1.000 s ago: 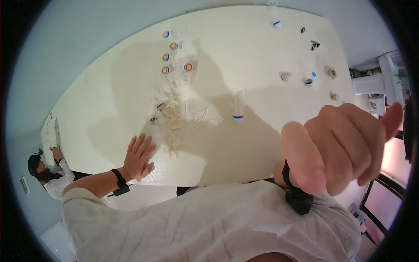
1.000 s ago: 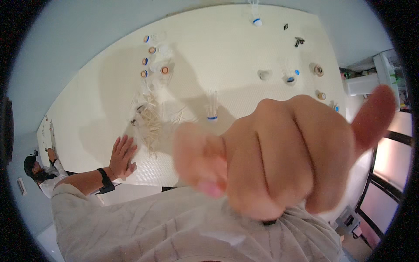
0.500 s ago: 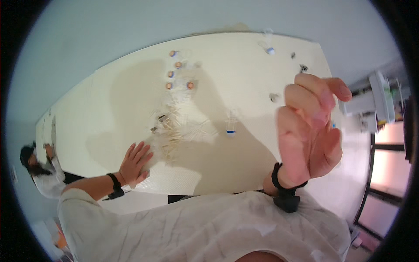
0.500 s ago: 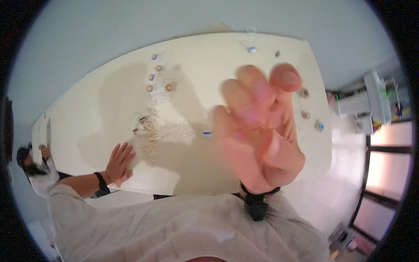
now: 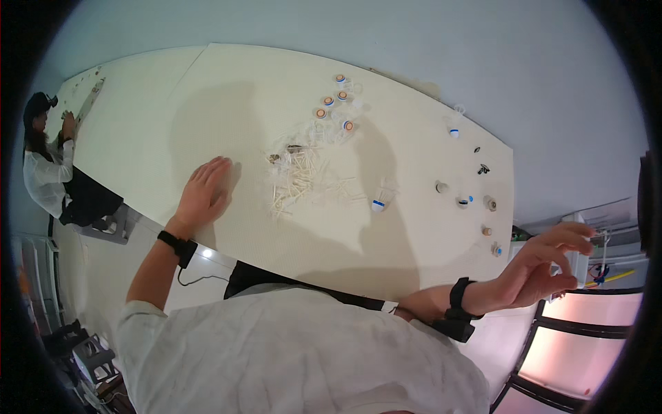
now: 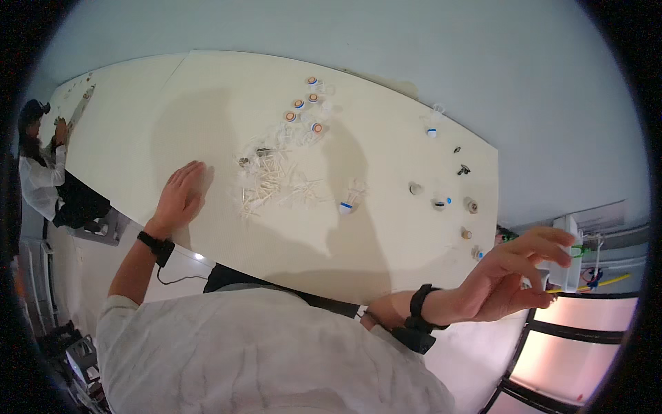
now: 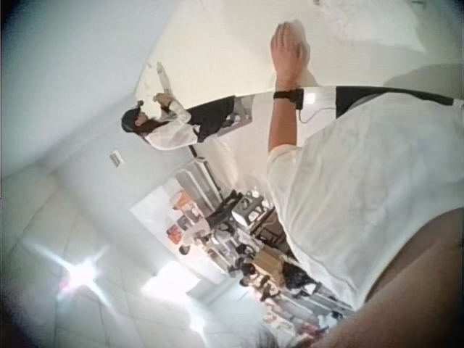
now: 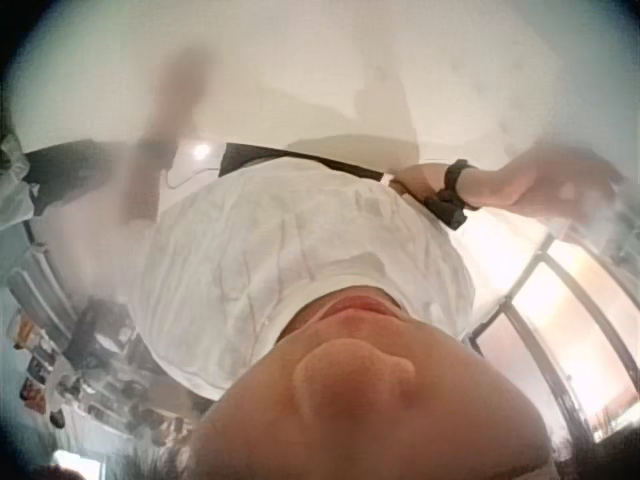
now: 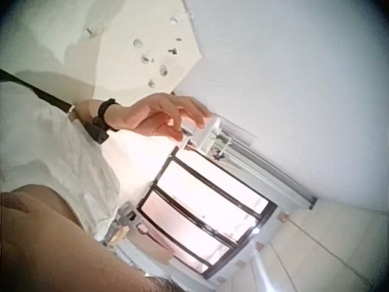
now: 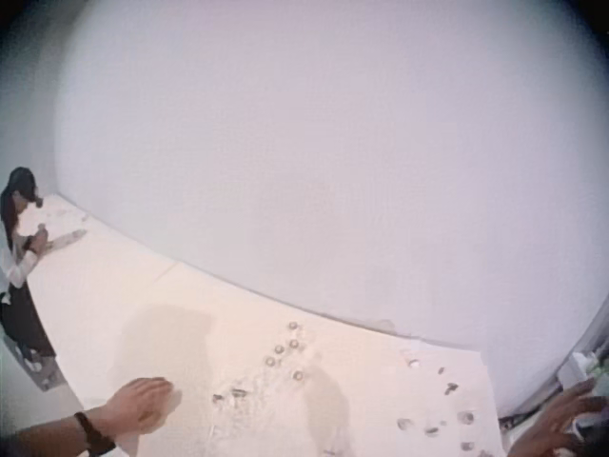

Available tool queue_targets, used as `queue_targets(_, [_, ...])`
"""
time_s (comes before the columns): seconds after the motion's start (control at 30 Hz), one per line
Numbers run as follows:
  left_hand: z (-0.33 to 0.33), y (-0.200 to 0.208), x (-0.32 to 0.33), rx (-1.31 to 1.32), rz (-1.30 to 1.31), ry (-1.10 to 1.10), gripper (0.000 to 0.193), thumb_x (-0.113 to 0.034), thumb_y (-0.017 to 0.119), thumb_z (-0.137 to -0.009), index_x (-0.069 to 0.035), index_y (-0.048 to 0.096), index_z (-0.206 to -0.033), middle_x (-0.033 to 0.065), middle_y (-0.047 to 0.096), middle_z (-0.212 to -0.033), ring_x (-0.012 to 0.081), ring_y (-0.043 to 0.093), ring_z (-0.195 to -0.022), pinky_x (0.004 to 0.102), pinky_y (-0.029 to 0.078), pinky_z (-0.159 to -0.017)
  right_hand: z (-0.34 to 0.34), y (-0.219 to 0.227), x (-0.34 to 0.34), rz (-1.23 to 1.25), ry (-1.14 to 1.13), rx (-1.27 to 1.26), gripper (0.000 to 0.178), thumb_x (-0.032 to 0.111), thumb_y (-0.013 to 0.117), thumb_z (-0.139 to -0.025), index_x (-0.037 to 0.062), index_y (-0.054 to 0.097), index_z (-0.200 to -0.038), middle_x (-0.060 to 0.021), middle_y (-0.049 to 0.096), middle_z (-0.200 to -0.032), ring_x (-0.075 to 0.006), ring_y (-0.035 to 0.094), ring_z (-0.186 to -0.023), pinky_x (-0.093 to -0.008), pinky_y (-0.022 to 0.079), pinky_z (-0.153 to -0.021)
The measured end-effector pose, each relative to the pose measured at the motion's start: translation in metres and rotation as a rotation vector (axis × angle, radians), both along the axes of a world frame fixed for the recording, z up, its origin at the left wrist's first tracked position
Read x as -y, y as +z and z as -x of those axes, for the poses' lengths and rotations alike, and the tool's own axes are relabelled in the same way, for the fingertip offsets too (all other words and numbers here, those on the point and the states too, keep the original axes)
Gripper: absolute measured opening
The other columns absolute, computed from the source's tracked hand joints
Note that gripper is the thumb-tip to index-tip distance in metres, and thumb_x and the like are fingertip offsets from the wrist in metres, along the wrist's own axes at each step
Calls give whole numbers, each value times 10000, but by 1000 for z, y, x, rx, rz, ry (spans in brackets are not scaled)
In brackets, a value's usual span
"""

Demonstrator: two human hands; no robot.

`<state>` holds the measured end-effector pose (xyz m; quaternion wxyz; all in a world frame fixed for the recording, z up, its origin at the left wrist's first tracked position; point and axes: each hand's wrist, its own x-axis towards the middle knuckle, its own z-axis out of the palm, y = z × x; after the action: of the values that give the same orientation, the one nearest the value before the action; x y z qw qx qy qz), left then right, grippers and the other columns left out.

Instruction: The recorder is assembling badminton shuttlecocks by inserting feathers into a plastic base frame and attaching the cork tip.

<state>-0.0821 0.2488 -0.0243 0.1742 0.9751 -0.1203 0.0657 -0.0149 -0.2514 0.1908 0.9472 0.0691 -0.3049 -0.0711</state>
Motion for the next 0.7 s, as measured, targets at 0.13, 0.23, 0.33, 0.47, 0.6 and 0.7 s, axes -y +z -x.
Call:
queue_targets(0.13, [7,10,21,77,142,136,421,-40,652,-870,-45,607,-1289,132,623,-1326,340,561,-1272,453,456,-1064,22,-33,35,148,-80,-130,612,-124,733,-819,30,548,-1381,-141,437,-1510,-224,552,-1299,-252,620,-820])
queue_targets(0.23, [20,27,36,-8,313,191,349,-51,671,-881,-40,634,-1229,131,668,-1228,346,610,-1172,440,496,-989,43,-89,59,489,-152,-339,655,-69,705,-877,31,469,-1479,-162,389,-1575,-222,482,-1380,-229,566,-982])
queue_targets(0.33, [4,36,61,71,441,192,302,-73,691,-892,-34,650,-1189,133,680,-1187,344,630,-1121,422,514,-946,76,-152,80,926,-301,-664,697,-45,709,-889,26,414,-1517,-156,432,-1549,-198,492,-1371,-240,494,-1081])
queue_targets(0.47, [-32,34,81,219,430,150,423,-137,708,-906,-43,601,-1304,161,619,-1333,369,539,-1292,428,439,-1075,120,-213,81,1164,-357,-985,531,-87,627,-926,-5,491,-1432,-124,627,-1311,-168,587,-1219,-272,509,-1042])
queue_targets(0.6, [-103,-5,68,115,382,86,637,-303,704,-931,-20,482,-1458,165,473,-1533,368,362,-1469,433,312,-1201,143,-214,70,1276,-331,-1048,345,-75,623,-944,-11,607,-1282,-121,693,-1174,-174,664,-1048,-296,542,-987])
queue_targets(0.7, [-136,-11,67,-18,456,10,679,-383,628,-984,-9,423,-1512,145,388,-1606,328,286,-1521,431,255,-1240,148,-202,65,1317,-349,-1078,184,-31,661,-952,-19,682,-1135,-128,733,-1020,-177,685,-865,-292,567,-845])
